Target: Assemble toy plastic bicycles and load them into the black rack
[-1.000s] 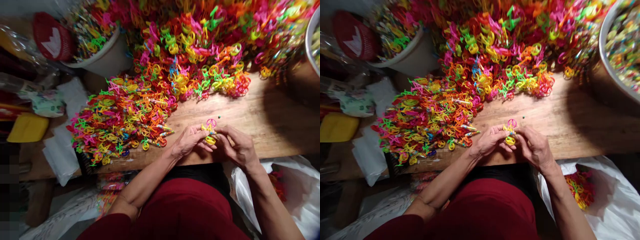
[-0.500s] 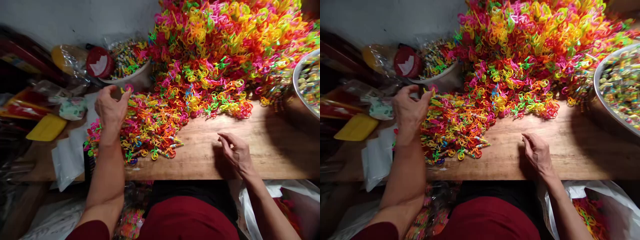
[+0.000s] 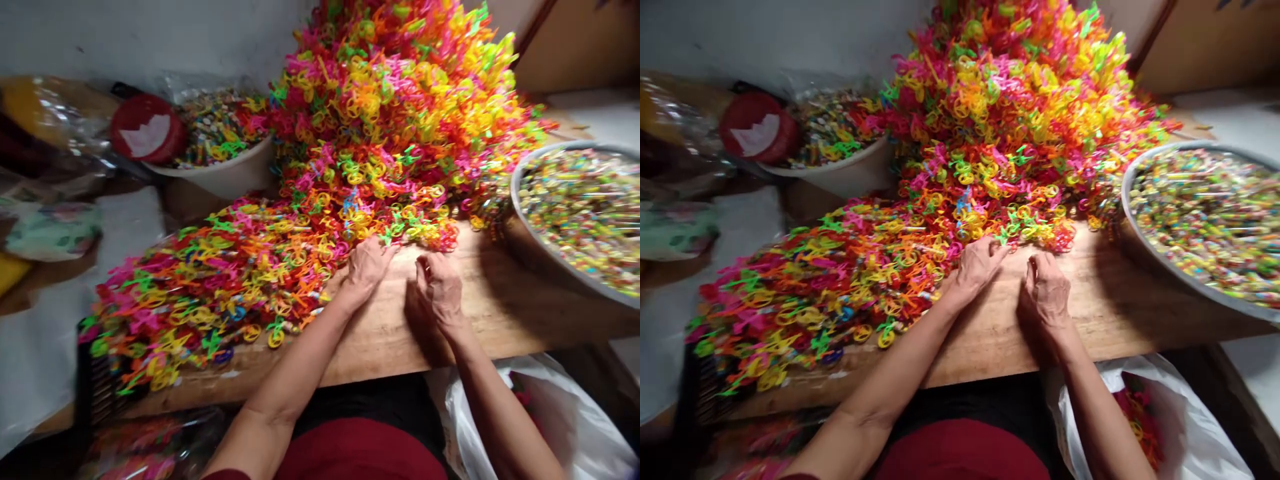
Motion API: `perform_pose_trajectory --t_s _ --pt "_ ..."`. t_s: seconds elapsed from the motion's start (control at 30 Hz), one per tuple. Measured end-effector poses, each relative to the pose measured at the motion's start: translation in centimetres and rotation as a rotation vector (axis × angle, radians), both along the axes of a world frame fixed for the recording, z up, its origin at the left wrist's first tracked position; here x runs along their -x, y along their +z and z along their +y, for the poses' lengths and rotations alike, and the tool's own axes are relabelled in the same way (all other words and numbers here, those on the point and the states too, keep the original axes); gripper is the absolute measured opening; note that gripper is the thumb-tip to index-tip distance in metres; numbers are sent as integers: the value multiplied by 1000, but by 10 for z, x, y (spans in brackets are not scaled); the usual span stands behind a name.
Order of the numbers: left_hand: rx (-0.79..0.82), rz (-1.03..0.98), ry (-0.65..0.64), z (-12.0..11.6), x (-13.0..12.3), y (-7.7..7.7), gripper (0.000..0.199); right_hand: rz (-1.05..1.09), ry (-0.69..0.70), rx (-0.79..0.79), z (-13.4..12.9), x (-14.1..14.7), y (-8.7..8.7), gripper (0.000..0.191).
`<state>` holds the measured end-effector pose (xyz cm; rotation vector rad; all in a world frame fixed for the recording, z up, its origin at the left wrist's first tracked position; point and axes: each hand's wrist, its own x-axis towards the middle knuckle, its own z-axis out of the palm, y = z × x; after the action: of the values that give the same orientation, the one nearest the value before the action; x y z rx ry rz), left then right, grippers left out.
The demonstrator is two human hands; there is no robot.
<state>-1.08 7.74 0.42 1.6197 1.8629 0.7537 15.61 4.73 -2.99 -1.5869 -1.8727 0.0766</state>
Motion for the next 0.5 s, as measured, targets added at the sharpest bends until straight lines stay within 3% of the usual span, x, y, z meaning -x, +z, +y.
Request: perform_pose_trajectory --t_s 0.13,0.27,0.4,0.5 --pt "20 -44 48 26 -11 -16 18 -15 -142 -95 13 -49 -10 30" --pt "36 -76 101 36 -19 -20 15 -65 -218 -111 60 -94 -17 38" --pt "72 -71 123 43 -27 -16 18 -39 -181 -46 114 -111 -24 26" --pt "105 -99 119 48 -30 -12 18 13 -133 -7 139 -114 -33 14"
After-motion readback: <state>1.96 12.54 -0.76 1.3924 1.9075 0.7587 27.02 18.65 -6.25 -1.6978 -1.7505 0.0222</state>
